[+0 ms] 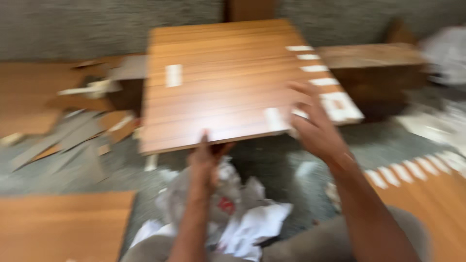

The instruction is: The person cleans wood panels by hand, peeling off small pieces of white adhesive or debris from the edges and surfaces.

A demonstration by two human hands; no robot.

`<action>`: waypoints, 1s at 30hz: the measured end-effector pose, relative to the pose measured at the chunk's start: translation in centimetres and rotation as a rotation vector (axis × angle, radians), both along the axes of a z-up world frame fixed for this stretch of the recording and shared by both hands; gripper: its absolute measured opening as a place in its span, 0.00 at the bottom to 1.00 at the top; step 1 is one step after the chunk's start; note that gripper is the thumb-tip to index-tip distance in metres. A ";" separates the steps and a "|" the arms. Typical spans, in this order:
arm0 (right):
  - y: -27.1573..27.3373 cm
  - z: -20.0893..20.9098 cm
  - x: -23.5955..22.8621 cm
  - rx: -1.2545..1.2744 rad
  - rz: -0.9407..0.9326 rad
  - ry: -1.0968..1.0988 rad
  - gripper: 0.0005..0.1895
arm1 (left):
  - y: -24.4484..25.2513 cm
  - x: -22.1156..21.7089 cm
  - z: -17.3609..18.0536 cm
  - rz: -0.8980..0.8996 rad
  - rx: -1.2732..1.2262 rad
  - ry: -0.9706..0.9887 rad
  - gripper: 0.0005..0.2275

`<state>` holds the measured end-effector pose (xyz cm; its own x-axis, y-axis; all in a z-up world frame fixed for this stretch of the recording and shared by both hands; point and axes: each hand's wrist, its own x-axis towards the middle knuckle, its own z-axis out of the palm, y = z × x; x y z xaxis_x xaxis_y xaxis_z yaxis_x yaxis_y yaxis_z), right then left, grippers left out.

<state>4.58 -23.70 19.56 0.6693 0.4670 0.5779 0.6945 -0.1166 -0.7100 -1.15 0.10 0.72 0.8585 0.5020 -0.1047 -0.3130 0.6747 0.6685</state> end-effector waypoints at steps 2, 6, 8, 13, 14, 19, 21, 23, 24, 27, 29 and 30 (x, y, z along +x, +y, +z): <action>0.7 1.1 1.8 -0.358 -0.191 0.177 0.14 | -0.8 -0.6 1.3 0.016 0.022 -0.050 0.21; 2.3 1.2 4.1 -0.626 -0.367 0.281 0.10 | -1.9 -2.1 5.3 -0.028 0.043 -0.105 0.21; 2.8 0.7 4.9 -0.706 -0.379 0.153 0.09 | -2.2 -2.1 6.4 -0.022 0.051 -0.123 0.22; 2.6 -1.5 5.8 -0.743 -0.395 -0.034 0.09 | -2.2 -2.4 6.1 -0.007 0.054 -0.127 0.21; 2.4 -1.6 6.0 -0.733 -0.393 -0.065 0.08 | -2.3 -2.2 6.1 0.007 0.055 -0.130 0.21; 2.6 -2.4 6.2 -0.735 -0.389 -0.141 0.06 | -2.5 -2.2 6.1 0.015 0.027 -0.153 0.21; 2.6 -2.3 6.3 -0.737 -0.361 -0.127 0.07 | -2.5 -2.0 6.1 0.038 0.032 -0.144 0.21; 2.2 -2.1 6.4 -0.747 -0.290 -0.046 0.08 | -2.5 -1.9 6.0 0.040 0.030 -0.150 0.21; 1.9 -2.0 6.5 -0.754 -0.233 0.028 0.08 | -2.5 -1.9 5.9 0.028 0.027 -0.159 0.22; 1.4 -2.0 6.5 -0.496 -0.219 0.367 0.08 | -2.5 -2.2 5.5 0.022 0.028 -0.167 0.22; 1.6 -2.0 6.5 -0.451 -0.286 0.388 0.08 | -2.4 -2.2 5.5 0.024 0.027 -0.161 0.22; 1.7 -2.1 6.6 -0.541 -0.332 0.280 0.09 | -2.4 -2.1 5.7 0.022 0.022 -0.155 0.22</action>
